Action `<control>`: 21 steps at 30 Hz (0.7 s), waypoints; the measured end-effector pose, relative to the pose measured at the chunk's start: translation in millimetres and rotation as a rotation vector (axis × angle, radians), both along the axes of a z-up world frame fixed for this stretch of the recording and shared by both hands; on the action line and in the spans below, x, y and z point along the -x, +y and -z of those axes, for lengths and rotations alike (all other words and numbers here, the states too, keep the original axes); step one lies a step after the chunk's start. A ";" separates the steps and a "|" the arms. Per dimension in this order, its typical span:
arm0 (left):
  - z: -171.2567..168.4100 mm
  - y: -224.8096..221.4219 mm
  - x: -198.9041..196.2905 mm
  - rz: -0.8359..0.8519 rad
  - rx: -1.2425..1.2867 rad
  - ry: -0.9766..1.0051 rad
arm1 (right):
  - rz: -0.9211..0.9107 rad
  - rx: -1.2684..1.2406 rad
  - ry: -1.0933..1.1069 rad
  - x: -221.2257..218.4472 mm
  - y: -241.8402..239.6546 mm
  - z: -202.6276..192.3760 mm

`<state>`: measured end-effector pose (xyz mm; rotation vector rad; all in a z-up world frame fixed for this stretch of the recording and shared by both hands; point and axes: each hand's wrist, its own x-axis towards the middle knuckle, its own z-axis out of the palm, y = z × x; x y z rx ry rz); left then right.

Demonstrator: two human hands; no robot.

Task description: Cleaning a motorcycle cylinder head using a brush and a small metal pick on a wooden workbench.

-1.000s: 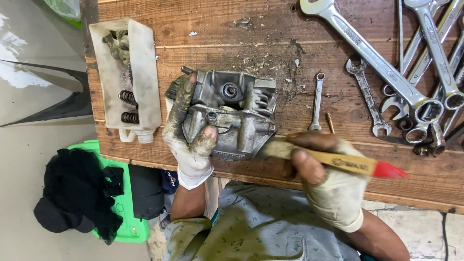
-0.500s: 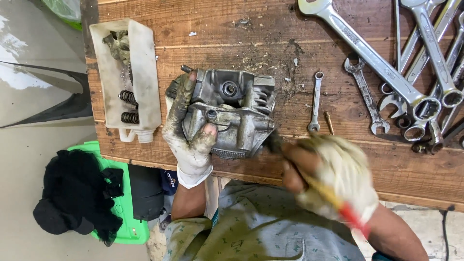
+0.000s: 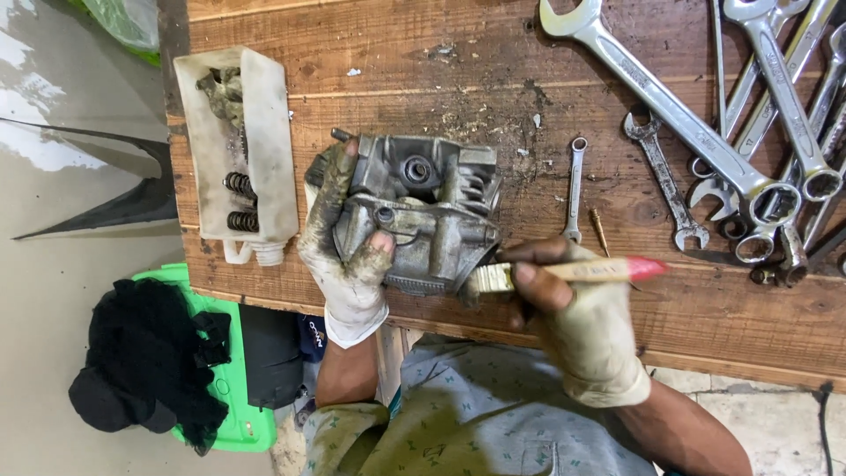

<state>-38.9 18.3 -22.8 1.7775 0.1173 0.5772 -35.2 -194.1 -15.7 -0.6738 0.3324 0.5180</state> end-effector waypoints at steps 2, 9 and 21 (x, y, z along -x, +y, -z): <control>0.2 0.4 1.3 0.007 -0.001 0.005 | -0.123 0.960 -0.465 0.3 -14.2 -3.6; 3.4 1.8 0.5 0.015 0.073 -0.015 | -0.268 0.715 -0.304 0.7 -21.3 -10.2; -4.9 -1.5 -9.9 0.069 0.232 0.029 | -0.145 1.636 -1.747 4.3 -50.1 -1.9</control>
